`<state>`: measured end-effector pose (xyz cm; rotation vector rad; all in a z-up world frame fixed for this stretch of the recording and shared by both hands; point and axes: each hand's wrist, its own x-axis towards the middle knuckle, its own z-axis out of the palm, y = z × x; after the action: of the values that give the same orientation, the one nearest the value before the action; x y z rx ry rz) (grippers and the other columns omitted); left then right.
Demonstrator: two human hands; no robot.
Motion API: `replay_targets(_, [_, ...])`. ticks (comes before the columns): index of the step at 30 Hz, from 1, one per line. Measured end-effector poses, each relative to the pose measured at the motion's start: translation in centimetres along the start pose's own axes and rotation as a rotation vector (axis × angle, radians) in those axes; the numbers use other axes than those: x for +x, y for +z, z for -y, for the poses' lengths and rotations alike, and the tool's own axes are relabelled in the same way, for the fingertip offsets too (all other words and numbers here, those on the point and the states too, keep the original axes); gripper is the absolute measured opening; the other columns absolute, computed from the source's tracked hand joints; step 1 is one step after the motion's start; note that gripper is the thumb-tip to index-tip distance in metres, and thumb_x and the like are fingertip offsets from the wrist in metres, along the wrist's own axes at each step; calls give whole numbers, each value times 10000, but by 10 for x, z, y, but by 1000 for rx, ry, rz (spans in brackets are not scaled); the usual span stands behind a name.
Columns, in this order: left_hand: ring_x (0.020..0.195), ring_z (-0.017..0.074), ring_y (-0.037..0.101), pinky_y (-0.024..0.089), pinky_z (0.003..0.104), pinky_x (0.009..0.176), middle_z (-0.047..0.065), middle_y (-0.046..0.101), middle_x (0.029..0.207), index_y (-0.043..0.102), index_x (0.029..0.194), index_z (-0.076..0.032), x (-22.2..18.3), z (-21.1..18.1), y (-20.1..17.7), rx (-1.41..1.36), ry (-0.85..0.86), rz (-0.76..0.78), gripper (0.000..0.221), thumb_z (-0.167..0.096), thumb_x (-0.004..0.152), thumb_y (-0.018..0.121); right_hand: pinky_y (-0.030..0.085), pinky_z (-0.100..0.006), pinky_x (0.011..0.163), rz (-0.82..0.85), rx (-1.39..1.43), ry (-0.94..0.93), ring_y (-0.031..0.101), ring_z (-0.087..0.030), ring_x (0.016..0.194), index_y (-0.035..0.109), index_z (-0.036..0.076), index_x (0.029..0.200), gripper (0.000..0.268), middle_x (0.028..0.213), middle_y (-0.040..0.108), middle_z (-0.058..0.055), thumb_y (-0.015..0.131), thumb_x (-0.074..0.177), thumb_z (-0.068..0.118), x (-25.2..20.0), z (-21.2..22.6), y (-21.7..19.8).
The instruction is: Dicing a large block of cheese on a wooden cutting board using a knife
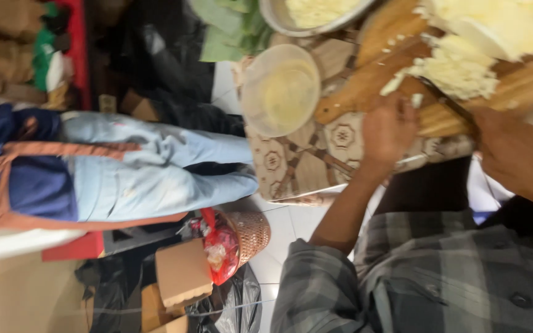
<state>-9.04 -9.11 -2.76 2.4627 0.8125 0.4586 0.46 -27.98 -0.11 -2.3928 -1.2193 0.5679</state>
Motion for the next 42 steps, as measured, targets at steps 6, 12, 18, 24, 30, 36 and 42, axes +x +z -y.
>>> replay_targets(6, [840, 228, 677, 592, 352, 811, 143, 695, 1032, 715, 1137, -86, -4, 4, -9, -282, 109, -31, 251, -47, 899, 647, 521, -429, 568, 297, -162, 188, 725, -340, 630, 23, 195, 1733, 799, 837, 752, -126, 400, 1030, 196, -11, 42, -43])
replay_targets(12, [793, 178, 642, 592, 287, 656, 147, 676, 1066, 715, 1132, -24, -9, -2, -13, -442, 73, 35, 234, 10, 916, 631, 407, -417, 532, -39, 270, -7, 516, -287, 476, 216, 145, 1731, 732, 593, 565, -151, 424, 1030, 185, -13, 1, -14])
replay_targets(18, [1038, 218, 684, 619, 339, 832, 71, 675, 1146, 722, 1095, -66, -10, 15, -15, -376, 277, 31, 227, 29, 903, 647, 453, -374, 434, 31, 338, 78, 524, -255, 388, 133, 218, 1740, 792, 599, 634, -147, 469, 1028, 129, -23, 17, -17])
replay_targets(24, [1030, 287, 624, 547, 419, 791, 67, 660, 1095, 704, 1027, -79, -14, 9, 11, -136, 363, -132, 117, -59, 914, 681, 467, -372, 530, 268, 39, 210, 590, -267, 479, -67, 357, 1752, 887, 576, 648, -116, 418, 1029, 192, -19, 40, -29])
replay_targets(30, [1046, 283, 631, 566, 436, 852, 97, 647, 1119, 695, 1080, -28, -14, 4, 13, -236, 289, -157, 181, -46, 908, 643, 553, -405, 609, 236, -111, 206, 701, -303, 558, -16, 337, 1771, 872, 649, 726, -121, 423, 1026, 224, -21, 37, -25])
replay_targets(36, [1022, 272, 658, 585, 431, 844, 102, 682, 1089, 708, 1045, -14, -12, 4, 11, -266, 317, -175, 156, -73, 901, 697, 606, -405, 664, 280, -158, 210, 759, -290, 669, -96, 399, 1740, 892, 1126, 609, -20, 394, 1013, 232, -21, 41, -23])
replay_targets(42, [1064, 278, 655, 554, 412, 910, 70, 667, 1121, 709, 1062, -55, -13, 3, 11, -256, 287, -195, 161, -102, 908, 706, 579, -378, 597, 229, -301, 102, 722, -239, 626, -68, 294, 1771, 934, 864, 734, 7, 429, 986, 201, -23, 33, -6])
